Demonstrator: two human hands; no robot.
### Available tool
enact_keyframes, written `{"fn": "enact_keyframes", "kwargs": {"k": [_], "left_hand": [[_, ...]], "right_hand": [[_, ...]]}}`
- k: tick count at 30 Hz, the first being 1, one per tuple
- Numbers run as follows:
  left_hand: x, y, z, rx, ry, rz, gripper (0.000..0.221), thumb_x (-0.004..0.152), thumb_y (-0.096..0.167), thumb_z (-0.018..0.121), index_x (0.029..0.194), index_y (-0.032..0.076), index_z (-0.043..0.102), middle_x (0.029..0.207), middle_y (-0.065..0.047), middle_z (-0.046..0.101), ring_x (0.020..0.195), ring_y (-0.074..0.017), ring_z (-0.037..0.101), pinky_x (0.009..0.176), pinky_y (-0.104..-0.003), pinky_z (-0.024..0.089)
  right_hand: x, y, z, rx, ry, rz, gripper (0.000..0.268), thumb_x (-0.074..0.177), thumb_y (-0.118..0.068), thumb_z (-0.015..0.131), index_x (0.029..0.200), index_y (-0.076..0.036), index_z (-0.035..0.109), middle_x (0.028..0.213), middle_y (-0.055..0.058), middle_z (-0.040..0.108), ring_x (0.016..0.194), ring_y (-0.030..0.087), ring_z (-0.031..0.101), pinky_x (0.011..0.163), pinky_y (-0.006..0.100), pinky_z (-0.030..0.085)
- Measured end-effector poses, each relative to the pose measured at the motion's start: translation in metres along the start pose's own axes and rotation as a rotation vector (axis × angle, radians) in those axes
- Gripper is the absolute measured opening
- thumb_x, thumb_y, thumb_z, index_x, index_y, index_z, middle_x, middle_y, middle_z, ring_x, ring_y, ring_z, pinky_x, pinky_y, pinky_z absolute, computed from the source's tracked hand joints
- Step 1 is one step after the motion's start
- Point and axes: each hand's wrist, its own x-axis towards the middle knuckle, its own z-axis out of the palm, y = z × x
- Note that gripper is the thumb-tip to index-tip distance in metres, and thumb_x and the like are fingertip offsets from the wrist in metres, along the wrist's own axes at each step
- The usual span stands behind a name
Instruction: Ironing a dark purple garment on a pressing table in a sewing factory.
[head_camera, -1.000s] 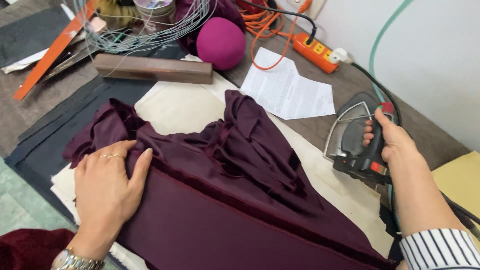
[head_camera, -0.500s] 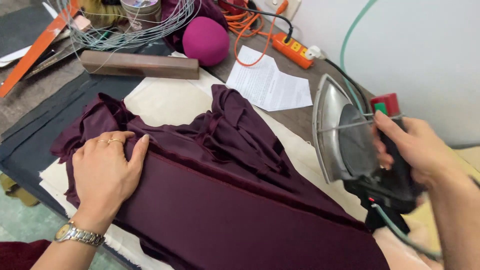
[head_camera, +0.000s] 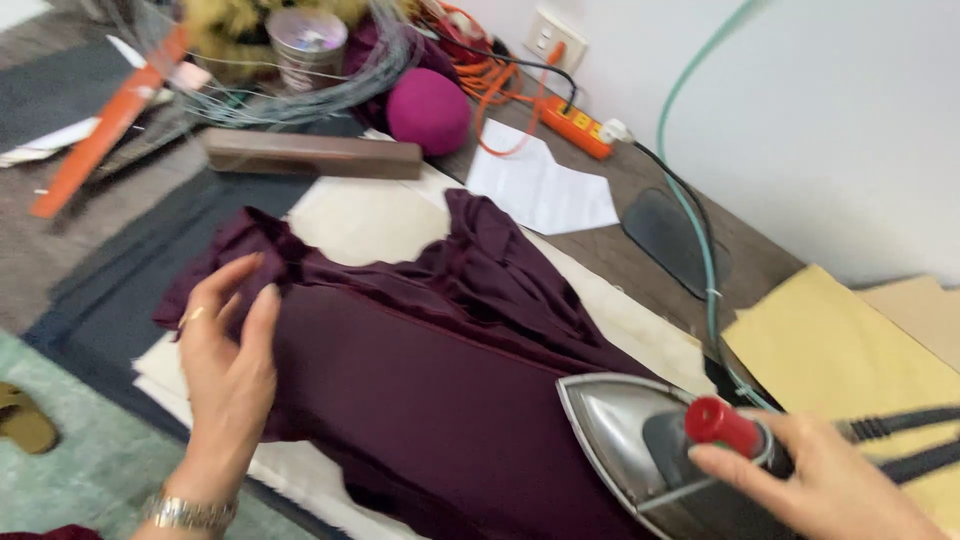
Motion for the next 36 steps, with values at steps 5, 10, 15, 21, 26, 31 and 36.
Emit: {"fn": "enact_keyframes", "kwargs": {"k": [5,10,15,21,26,31,36], "left_hand": [[-0.034,-0.056,-0.085,0.020,0.178,-0.185,0.025,0.099,0.006,0.052,0.124,0.002,0.053,0.124,-0.014,0.058,0.116,-0.0194,0.055,0.102,-0.033,0.043],[-0.079,-0.127,-0.151,0.159,0.302,-0.228,0.026,0.104,-0.001,0.053,0.130,-0.001,0.055,0.123,-0.017,0.061,0.117,-0.0198,0.055,0.094,-0.032,0.046],[-0.108,-0.146,-0.161,0.090,0.400,-0.389,0.026,0.101,0.002,0.057,0.126,0.010,0.057,0.120,-0.005,0.063,0.060,-0.0033,0.044,0.055,-0.015,0.031],[-0.109,-0.131,-0.134,0.086,0.319,-0.255,0.023,0.101,-0.007,0.056,0.123,-0.001,0.058,0.117,-0.016,0.064,0.110,-0.0172,0.061,0.093,-0.024,0.047],[-0.091,-0.087,-0.127,0.220,0.261,-0.284,0.020,0.104,-0.004,0.056,0.124,-0.002,0.060,0.120,-0.017,0.064,0.110,-0.0245,0.060,0.095,-0.032,0.048],[-0.061,-0.067,-0.114,0.351,0.161,-0.460,0.018,0.104,0.010,0.056,0.121,0.011,0.061,0.123,-0.002,0.064,0.104,-0.0192,0.060,0.076,-0.029,0.039],[-0.028,-0.044,-0.076,0.330,-0.059,0.189,0.026,0.094,0.005,0.058,0.120,0.003,0.063,0.120,-0.015,0.062,0.117,-0.0302,0.053,0.104,-0.040,0.040]], "right_hand": [[-0.003,-0.040,0.011,-0.105,-0.052,-0.040,0.033,0.074,-0.056,0.072,0.090,-0.030,0.085,0.073,-0.011,0.077,0.074,0.002,0.063,0.076,0.016,0.050],[-0.031,-0.128,0.003,-0.132,-0.010,-0.202,0.035,0.075,-0.058,0.064,0.092,-0.031,0.079,0.085,-0.020,0.083,0.083,-0.004,0.072,0.082,0.014,0.050],[-0.043,-0.224,0.001,-0.233,-0.008,-0.502,0.049,0.078,-0.069,0.056,0.083,-0.021,0.068,0.083,0.001,0.074,0.081,0.021,0.068,0.073,0.035,0.045],[-0.064,-0.304,0.001,-0.325,-0.088,-0.685,0.070,0.079,-0.074,0.047,0.070,-0.004,0.051,0.087,0.016,0.067,0.078,0.034,0.064,0.064,0.044,0.043],[-0.065,-0.283,0.001,-0.364,-0.121,-0.710,0.067,0.079,-0.073,0.049,0.075,-0.006,0.054,0.087,0.016,0.067,0.081,0.038,0.064,0.069,0.046,0.046],[-0.050,-0.208,0.000,-0.376,-0.108,-0.638,0.057,0.083,-0.073,0.055,0.080,-0.016,0.058,0.075,0.008,0.069,0.079,0.033,0.066,0.069,0.044,0.046],[-0.032,-0.095,0.005,-0.208,-0.166,-0.377,0.033,0.079,-0.064,0.065,0.094,-0.035,0.070,0.079,-0.020,0.076,0.072,-0.002,0.068,0.073,0.016,0.051]]}}
